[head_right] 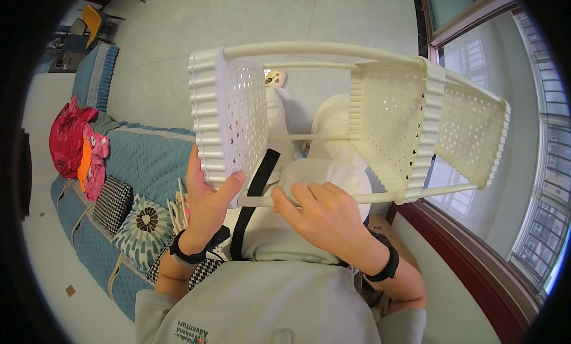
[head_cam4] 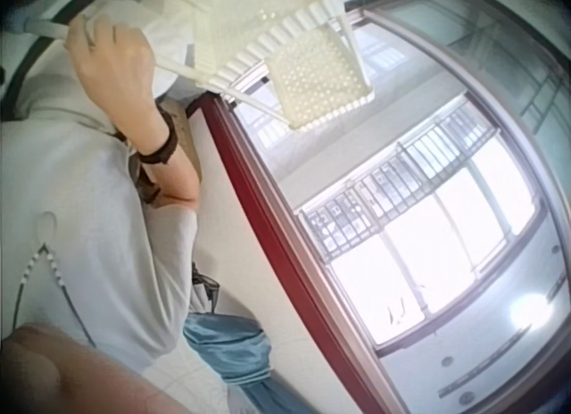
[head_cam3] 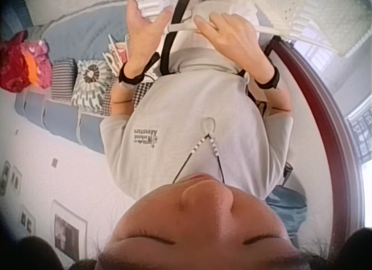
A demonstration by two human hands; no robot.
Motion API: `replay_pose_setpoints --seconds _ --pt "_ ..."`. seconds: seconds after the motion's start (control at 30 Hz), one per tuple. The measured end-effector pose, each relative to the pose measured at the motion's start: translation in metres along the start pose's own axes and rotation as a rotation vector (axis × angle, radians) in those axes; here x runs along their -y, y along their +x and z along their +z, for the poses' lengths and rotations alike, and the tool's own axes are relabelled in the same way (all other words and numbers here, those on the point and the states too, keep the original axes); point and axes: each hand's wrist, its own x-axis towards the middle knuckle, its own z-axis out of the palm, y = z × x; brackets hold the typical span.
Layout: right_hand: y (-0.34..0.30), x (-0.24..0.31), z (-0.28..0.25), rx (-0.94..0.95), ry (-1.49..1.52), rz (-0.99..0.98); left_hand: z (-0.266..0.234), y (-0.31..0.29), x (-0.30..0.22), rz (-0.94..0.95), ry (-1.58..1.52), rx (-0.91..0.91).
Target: Assembling and disassembling a white plastic tiered storage shelf while sitting on a bed.
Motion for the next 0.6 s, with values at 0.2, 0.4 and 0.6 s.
replay_pose_setpoints --seconds 0.2,0.4,0.6 --pt "-0.003 0.001 0.002 -0.016 0.046 0.027 0.001 0.001 0.002 0.012 0.014 0.009" --pt "-0.002 -0.003 0.0 0.017 0.032 0.013 0.004 -0.006 0.011 -0.009 -0.002 0.019" --pt "-0.008 -0.004 0.0 0.055 0.046 0.0 0.004 -0.01 0.016 0.072 0.021 0.078"
